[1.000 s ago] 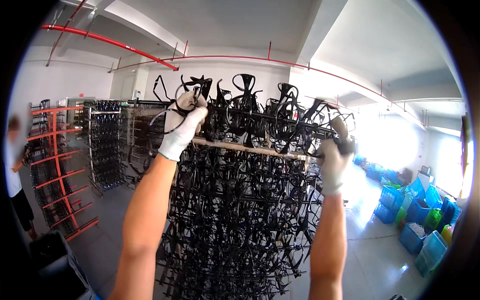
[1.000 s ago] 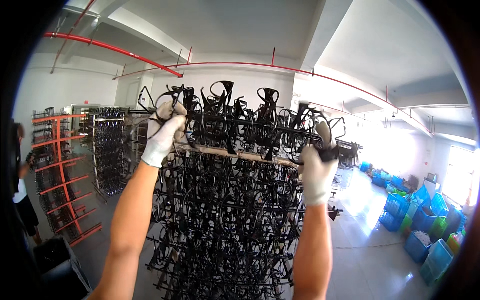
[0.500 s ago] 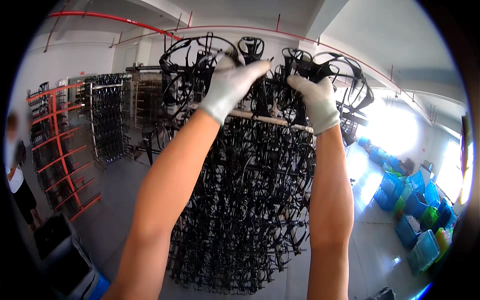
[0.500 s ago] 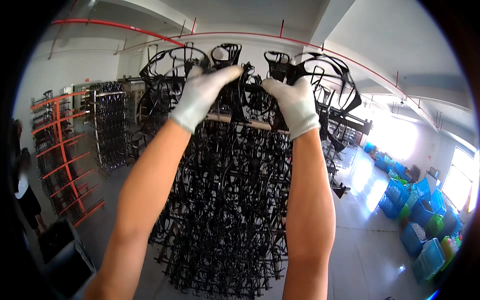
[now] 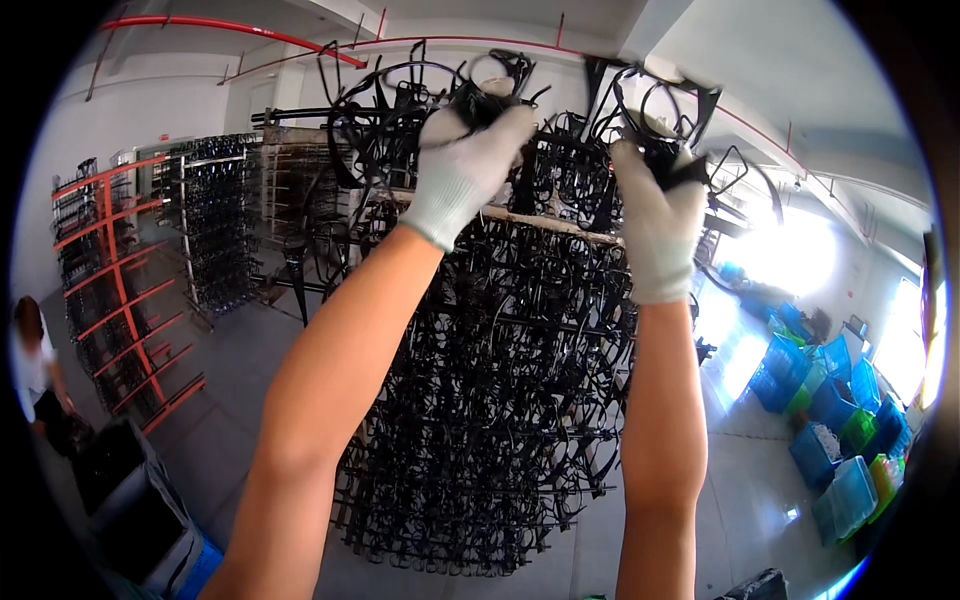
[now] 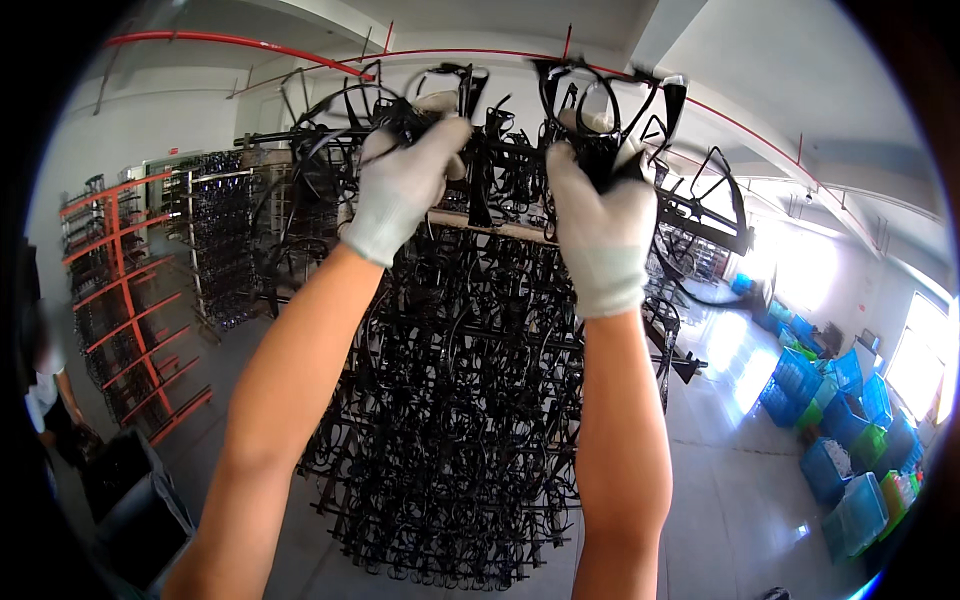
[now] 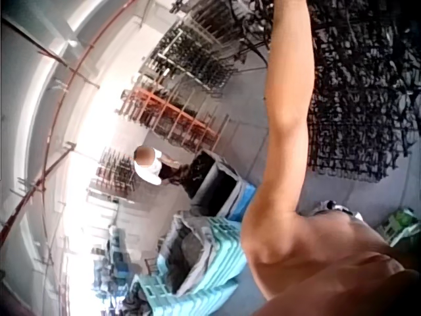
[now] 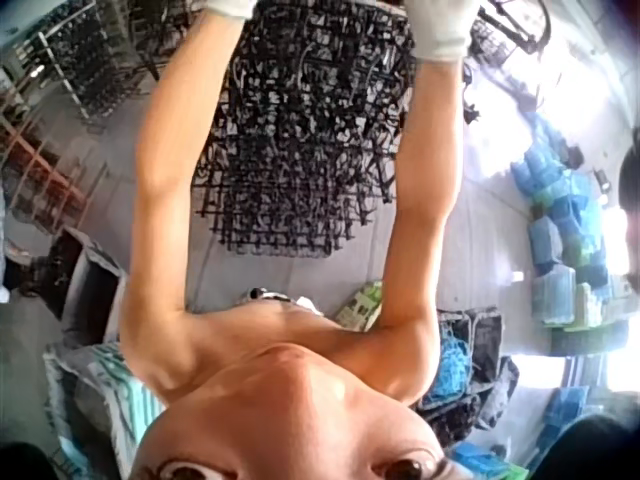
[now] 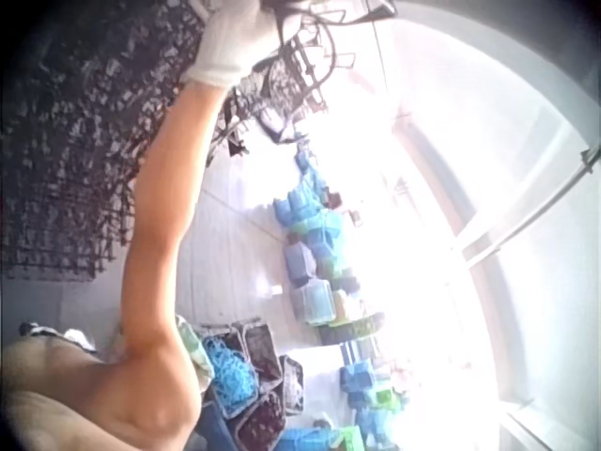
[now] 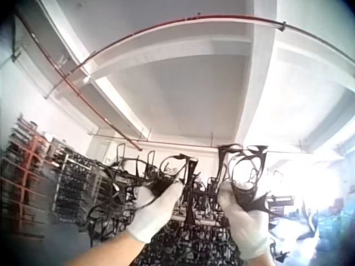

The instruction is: The person walks through a warehouse, picks up a sack, and then proceeds to assemble black metal frames onto a vertical rack. They repeatedly attach the frames one by one to the rack structure.

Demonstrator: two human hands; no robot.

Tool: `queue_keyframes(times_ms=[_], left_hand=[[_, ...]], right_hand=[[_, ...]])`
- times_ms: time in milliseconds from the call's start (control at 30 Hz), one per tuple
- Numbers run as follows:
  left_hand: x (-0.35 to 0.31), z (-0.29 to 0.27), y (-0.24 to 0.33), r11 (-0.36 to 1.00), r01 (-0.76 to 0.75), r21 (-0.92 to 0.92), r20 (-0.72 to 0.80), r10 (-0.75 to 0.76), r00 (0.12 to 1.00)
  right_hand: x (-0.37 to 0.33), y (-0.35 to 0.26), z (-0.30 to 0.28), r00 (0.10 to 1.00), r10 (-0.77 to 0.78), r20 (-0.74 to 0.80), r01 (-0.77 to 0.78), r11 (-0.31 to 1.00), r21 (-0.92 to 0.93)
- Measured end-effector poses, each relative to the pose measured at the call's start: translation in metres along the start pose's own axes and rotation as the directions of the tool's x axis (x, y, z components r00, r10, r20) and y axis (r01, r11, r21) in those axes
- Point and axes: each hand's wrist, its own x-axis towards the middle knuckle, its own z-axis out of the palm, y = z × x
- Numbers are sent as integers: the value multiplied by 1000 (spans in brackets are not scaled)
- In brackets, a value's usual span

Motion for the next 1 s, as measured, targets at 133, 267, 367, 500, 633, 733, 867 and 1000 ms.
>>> queue_keyframes(times_ms=[133, 267, 367, 500, 633, 733, 867, 1000], left_hand=[[-28, -41, 41, 931, -152, -331, 372, 277, 886], [-17, -91, 101, 656, -140, -741, 414, 611, 675], [-40, -140, 115, 594, -348, -726, 72, 568, 820], [-61, -189, 26, 940, -338, -52, -177, 325, 929], [-16, -196, -34, 993, 14, 119, 114, -28, 993], [2, -174, -38, 996, 28, 87, 345, -56, 937], [22, -193, -7, 982, 15, 188, 78, -30, 996], [50, -194, -18, 989, 113, 98, 195, -130, 972]], right_hand=[[-17, -11, -40, 994, -51, -101, 45, 997, -61], [-33, -45, -80, 957, -192, -217, 161, 975, -154], [-36, -91, -126, 896, -413, -165, 353, 885, -303], [-68, -56, -76, 892, -228, -391, 123, 954, -275], [-65, -14, -100, 965, 41, -260, -80, 987, -142], [-55, -3, -113, 947, -53, -317, -48, 951, -304], [-31, 2, -101, 958, -38, -286, -42, 963, -268], [12, 5, -97, 976, 1, -217, -54, 970, -236]])
